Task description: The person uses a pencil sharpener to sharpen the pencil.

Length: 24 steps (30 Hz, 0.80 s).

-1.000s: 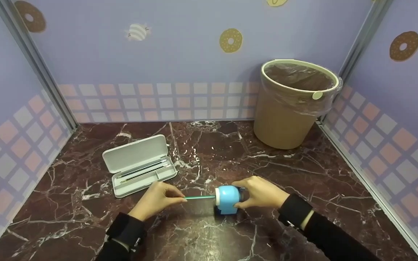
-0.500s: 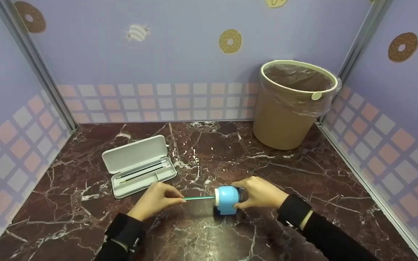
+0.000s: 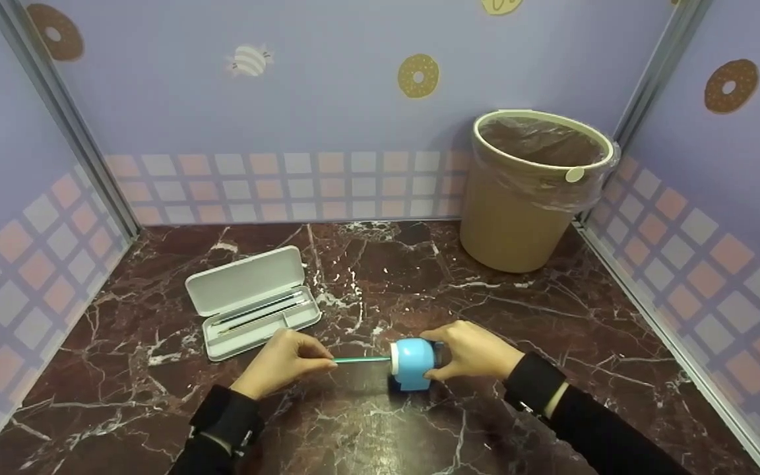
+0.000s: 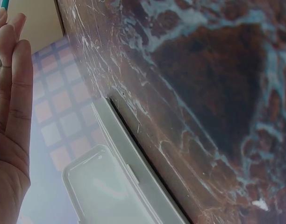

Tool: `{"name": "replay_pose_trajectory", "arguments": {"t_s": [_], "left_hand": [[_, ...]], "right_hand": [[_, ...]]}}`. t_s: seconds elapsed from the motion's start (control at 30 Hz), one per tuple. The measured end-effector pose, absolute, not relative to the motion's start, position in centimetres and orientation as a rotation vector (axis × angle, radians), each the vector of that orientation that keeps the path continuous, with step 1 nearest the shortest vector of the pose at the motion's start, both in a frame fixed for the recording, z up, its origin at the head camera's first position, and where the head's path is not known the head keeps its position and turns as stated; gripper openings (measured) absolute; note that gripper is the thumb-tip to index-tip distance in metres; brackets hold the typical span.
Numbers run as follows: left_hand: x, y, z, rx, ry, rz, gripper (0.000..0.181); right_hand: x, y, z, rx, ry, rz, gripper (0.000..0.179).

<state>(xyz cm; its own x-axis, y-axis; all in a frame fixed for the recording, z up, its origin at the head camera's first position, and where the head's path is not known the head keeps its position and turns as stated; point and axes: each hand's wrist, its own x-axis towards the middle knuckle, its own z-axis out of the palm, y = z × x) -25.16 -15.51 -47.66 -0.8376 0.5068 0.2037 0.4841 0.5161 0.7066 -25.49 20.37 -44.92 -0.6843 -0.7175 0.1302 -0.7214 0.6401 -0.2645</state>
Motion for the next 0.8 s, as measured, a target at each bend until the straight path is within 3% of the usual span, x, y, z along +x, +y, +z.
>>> {"name": "replay_pose_trajectory", "arguments": {"t_s": [0.3,0.8], "left_hand": [[-23.9,-19.4,-46.9,0.685,2.852,1.275,0.01],[-24.0,-18.4,-47.2,0.588,2.674,1.487,0.016]], "right_hand": [[-25.7,21.1,-45.1,1.21,-2.81,0.497,0.059],[-26.0,20.7,-45.0,1.256,-2.809,0.513,0.055]]}}
